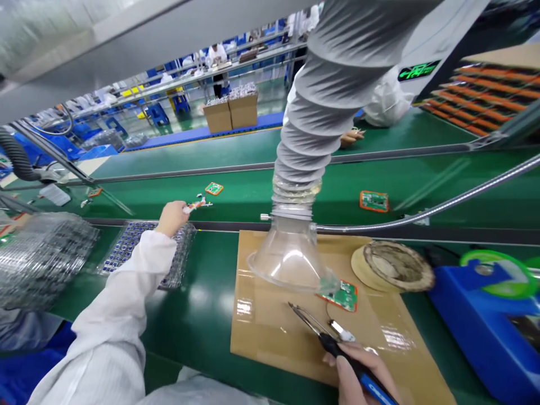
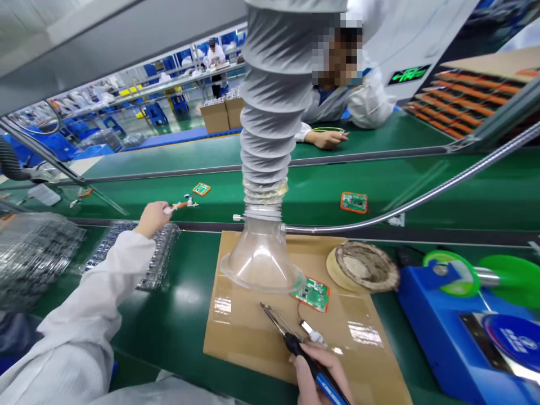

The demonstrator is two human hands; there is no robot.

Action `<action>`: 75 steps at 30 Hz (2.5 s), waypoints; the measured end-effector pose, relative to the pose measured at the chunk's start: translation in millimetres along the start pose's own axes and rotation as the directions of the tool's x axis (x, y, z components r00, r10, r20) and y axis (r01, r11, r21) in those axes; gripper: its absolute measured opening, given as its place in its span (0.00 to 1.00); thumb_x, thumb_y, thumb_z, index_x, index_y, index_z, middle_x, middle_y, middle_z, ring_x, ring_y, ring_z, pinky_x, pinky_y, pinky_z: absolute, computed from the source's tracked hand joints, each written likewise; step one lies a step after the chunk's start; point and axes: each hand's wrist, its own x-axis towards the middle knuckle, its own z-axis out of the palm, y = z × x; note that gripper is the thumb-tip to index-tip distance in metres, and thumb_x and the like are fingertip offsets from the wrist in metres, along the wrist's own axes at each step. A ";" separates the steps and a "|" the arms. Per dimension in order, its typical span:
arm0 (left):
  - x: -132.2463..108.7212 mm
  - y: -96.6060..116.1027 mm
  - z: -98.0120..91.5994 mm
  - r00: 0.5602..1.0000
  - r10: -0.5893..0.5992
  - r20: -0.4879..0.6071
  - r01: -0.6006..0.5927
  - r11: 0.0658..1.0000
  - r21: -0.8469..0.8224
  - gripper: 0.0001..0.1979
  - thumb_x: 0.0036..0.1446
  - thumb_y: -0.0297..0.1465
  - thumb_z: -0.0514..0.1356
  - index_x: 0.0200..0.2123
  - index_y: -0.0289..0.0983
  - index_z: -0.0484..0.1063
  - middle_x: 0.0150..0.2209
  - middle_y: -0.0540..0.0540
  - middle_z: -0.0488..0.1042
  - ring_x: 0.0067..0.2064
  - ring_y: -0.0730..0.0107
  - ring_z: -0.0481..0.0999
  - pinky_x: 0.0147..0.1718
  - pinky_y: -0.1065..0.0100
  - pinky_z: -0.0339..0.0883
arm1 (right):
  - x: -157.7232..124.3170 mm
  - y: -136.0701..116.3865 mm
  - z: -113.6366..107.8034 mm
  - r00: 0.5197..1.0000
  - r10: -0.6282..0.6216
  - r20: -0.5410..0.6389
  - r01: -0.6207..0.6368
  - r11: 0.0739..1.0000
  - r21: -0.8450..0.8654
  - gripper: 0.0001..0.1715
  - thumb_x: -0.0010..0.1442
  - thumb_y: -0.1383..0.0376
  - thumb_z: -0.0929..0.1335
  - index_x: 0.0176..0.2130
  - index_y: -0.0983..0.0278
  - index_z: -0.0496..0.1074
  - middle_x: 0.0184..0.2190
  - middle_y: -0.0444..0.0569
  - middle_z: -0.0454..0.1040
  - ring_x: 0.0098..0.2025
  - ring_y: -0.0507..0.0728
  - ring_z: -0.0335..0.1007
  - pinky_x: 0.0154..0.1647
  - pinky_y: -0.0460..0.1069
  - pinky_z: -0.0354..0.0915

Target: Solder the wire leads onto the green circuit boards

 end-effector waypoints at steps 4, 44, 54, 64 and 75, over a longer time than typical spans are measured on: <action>-92.8 35.7 13.1 0.890 0.456 -0.014 -0.451 0.875 -0.178 0.09 0.57 0.31 0.58 0.24 0.38 0.68 0.31 0.45 0.74 0.35 0.64 0.73 0.36 0.66 0.62 | 3.5 -2.8 1.2 1.000 0.022 -0.005 -0.022 1.000 0.015 0.18 0.60 0.49 0.73 0.35 0.61 0.75 0.27 0.48 0.77 0.29 0.60 0.76 0.38 0.56 0.70; -179.3 7.2 25.0 0.992 -0.046 -0.117 -0.092 0.367 -0.926 0.11 0.53 0.39 0.66 0.28 0.38 0.72 0.24 0.50 0.71 0.26 0.72 0.69 0.29 0.68 0.66 | 8.1 -1.5 29.7 0.879 -0.298 0.373 0.399 0.887 -0.232 0.19 0.65 0.55 0.69 0.54 0.58 0.74 0.46 0.52 0.81 0.53 0.66 0.72 0.53 0.64 0.71; -228.1 139.2 59.4 0.818 0.422 0.390 0.220 0.396 -0.891 0.12 0.49 0.37 0.70 0.28 0.33 0.81 0.28 0.44 0.81 0.29 0.68 0.78 0.30 0.70 0.71 | 1.8 -25.7 41.2 0.967 -0.005 0.254 -0.022 0.995 0.102 0.18 0.65 0.59 0.72 0.53 0.58 0.71 0.40 0.49 0.81 0.46 0.60 0.80 0.54 0.59 0.72; -234.6 143.9 57.1 0.779 0.471 0.413 0.248 0.374 -0.894 0.08 0.52 0.34 0.68 0.30 0.34 0.81 0.30 0.45 0.83 0.32 0.69 0.81 0.33 0.72 0.73 | 3.9 -47.3 63.6 0.963 0.120 0.241 -0.187 0.941 0.280 0.17 0.60 0.61 0.74 0.49 0.58 0.72 0.34 0.44 0.80 0.35 0.55 0.80 0.39 0.52 0.76; -232.7 136.0 63.8 0.841 0.445 0.307 0.110 0.414 -0.904 0.10 0.57 0.36 0.65 0.31 0.35 0.81 0.30 0.46 0.82 0.31 0.69 0.79 0.32 0.70 0.70 | 0.5 -36.5 69.2 0.967 0.111 0.230 -0.163 0.961 0.222 0.16 0.60 0.61 0.74 0.48 0.58 0.73 0.34 0.45 0.81 0.36 0.56 0.80 0.39 0.51 0.76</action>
